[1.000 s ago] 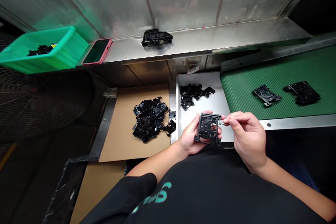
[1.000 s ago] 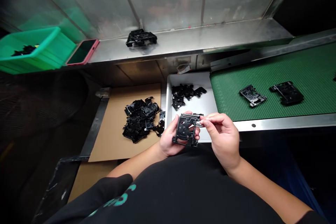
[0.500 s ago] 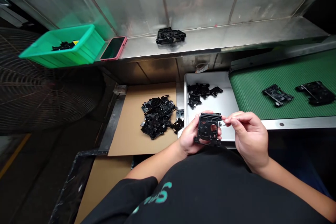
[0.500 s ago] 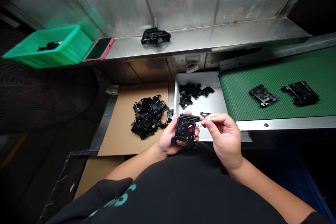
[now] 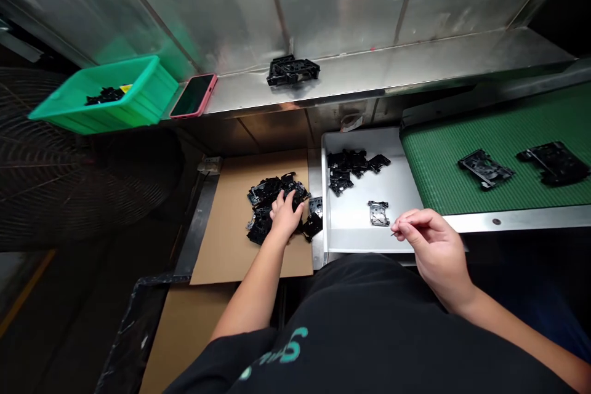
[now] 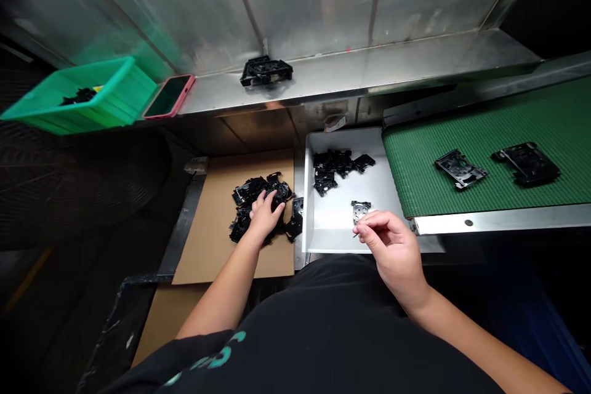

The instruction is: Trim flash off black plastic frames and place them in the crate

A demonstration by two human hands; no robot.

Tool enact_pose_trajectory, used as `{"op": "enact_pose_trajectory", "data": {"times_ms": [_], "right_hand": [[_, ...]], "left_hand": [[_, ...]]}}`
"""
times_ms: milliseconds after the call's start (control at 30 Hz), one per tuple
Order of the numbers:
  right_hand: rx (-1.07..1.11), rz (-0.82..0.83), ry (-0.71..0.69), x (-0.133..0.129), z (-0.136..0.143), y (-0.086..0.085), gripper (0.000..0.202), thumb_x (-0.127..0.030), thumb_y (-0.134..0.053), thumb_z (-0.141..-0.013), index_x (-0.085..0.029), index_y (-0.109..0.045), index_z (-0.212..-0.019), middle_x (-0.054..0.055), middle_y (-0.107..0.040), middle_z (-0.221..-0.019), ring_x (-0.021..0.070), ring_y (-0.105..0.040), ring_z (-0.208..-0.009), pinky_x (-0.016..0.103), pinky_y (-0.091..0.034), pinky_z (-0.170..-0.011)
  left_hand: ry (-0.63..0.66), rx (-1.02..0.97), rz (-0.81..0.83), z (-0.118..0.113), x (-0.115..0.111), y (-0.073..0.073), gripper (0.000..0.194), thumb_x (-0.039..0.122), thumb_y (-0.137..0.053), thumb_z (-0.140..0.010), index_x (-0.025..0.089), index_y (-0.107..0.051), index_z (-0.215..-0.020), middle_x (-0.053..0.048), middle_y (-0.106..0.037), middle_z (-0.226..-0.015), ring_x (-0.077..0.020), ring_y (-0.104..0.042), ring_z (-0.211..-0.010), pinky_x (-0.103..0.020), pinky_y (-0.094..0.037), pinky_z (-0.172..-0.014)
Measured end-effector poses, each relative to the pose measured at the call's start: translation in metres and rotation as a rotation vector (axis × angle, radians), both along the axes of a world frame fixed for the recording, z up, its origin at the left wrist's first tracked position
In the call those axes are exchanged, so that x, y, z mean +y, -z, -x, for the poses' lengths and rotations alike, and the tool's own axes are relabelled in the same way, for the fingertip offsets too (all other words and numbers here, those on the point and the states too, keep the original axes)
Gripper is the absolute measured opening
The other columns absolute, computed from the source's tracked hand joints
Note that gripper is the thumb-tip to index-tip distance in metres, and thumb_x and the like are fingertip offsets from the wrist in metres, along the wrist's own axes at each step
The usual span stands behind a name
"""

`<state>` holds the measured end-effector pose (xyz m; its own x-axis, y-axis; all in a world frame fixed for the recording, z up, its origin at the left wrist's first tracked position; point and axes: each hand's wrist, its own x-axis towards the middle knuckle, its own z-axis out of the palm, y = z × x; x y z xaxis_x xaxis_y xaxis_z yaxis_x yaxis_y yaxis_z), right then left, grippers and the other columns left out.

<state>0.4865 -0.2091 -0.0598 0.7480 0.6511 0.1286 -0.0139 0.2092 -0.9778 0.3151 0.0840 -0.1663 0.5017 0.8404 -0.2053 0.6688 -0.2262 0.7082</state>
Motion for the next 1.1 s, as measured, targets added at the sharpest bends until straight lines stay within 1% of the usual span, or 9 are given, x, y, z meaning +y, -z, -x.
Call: {"op": "enact_pose_trajectory", "data": {"times_ms": [67, 167, 367, 500, 600, 700, 867, 1000, 1100], "right_hand": [[0.0, 0.033, 0.012, -0.004, -0.005, 0.001, 0.007, -0.021, -0.077, -0.097, -0.026, -0.074, -0.092, 0.002, -0.072, -0.086, 0.0174, -0.068, -0.086, 0.03, -0.056, -0.076], [0.009, 0.079, 0.029, -0.01, -0.012, 0.002, 0.007, -0.024, -0.078, -0.097, -0.026, -0.073, -0.092, 0.002, -0.071, -0.087, 0.0176, -0.068, -0.085, 0.03, -0.056, -0.073], [0.028, 0.146, 0.05, -0.029, -0.027, 0.006, 0.006, -0.026, -0.076, -0.098, -0.026, -0.074, -0.093, 0.003, -0.071, -0.088, 0.0175, -0.068, -0.085, 0.029, -0.057, -0.072], [0.04, 0.194, 0.106, -0.048, -0.04, 0.014, 0.005, -0.028, -0.077, -0.097, -0.025, -0.074, -0.094, 0.004, -0.071, -0.09, 0.0182, -0.067, -0.084, 0.029, -0.058, -0.069], [0.043, 0.244, 0.147, -0.06, -0.049, 0.018, 0.007, -0.03, -0.079, -0.095, -0.024, -0.075, -0.094, 0.005, -0.072, -0.091, 0.0193, -0.067, -0.083, 0.029, -0.059, -0.066], [0.045, 0.278, 0.182, -0.069, -0.056, 0.018, 0.011, -0.032, -0.081, -0.093, -0.023, -0.075, -0.092, 0.006, -0.073, -0.093, 0.0197, -0.067, -0.08, 0.03, -0.061, -0.066], [0.059, 0.294, 0.198, -0.076, -0.062, 0.017, 0.012, -0.033, -0.081, -0.093, -0.023, -0.075, -0.092, 0.007, -0.072, -0.095, 0.0198, -0.068, -0.08, 0.031, -0.062, -0.066], [0.062, 0.29, 0.172, -0.072, -0.063, 0.018, 0.011, -0.033, -0.08, -0.094, -0.023, -0.074, -0.093, 0.006, -0.072, -0.094, 0.0188, -0.067, -0.079, 0.03, -0.061, -0.066], [0.073, 0.289, 0.13, -0.066, -0.06, 0.016, 0.011, -0.033, -0.079, -0.095, -0.023, -0.073, -0.094, 0.005, -0.072, -0.094, 0.018, -0.067, -0.079, 0.031, -0.06, -0.068]], "left_hand": [[0.037, 0.042, -0.102, -0.008, -0.001, 0.004, 0.055, 0.035, -0.065, -0.093, 0.021, -0.06, -0.146, -0.018, -0.028, -0.175, -0.0468, -0.017, -0.162, -0.073, -0.014, -0.128], [0.184, 0.037, -0.215, -0.041, -0.009, 0.006, 0.048, 0.033, -0.058, -0.097, 0.023, -0.06, -0.144, -0.014, -0.043, -0.167, -0.0362, -0.026, -0.161, -0.06, -0.022, -0.132], [0.489, 0.046, -0.289, -0.159, -0.01, 0.02, 0.036, 0.028, -0.057, -0.101, 0.025, -0.066, -0.135, -0.008, -0.067, -0.143, -0.0241, -0.051, -0.143, -0.04, -0.04, -0.124], [0.571, 0.152, -0.313, -0.235, -0.005, 0.039, 0.031, 0.033, -0.064, -0.101, 0.021, -0.068, -0.129, -0.01, -0.065, -0.141, -0.027, -0.057, -0.137, -0.051, -0.046, -0.118], [0.567, 0.247, -0.325, -0.271, -0.005, 0.05, 0.039, 0.041, -0.069, -0.1, 0.018, -0.066, -0.132, -0.012, -0.063, -0.144, -0.0292, -0.06, -0.133, -0.056, -0.051, -0.113], [0.545, 0.294, -0.311, -0.288, -0.007, 0.056, 0.043, 0.041, -0.07, -0.099, 0.018, -0.064, -0.135, -0.013, -0.062, -0.146, -0.0299, -0.061, -0.133, -0.056, -0.053, -0.112], [0.476, 0.219, -0.218, -0.289, -0.007, 0.055, 0.042, 0.04, -0.07, -0.098, 0.018, -0.065, -0.133, -0.012, -0.06, -0.148, -0.031, -0.057, -0.138, -0.059, -0.048, -0.116], [0.329, 0.042, -0.079, -0.282, -0.001, 0.043, 0.036, 0.04, -0.071, -0.097, 0.018, -0.068, -0.126, -0.011, -0.062, -0.145, -0.0311, -0.054, -0.14, -0.06, -0.043, -0.12], [0.218, -0.165, 0.078, -0.267, 0.006, 0.025, 0.027, 0.037, -0.069, -0.097, 0.017, -0.069, -0.115, -0.012, -0.063, -0.145, -0.0292, -0.053, -0.141, -0.053, -0.04, -0.122]]}}
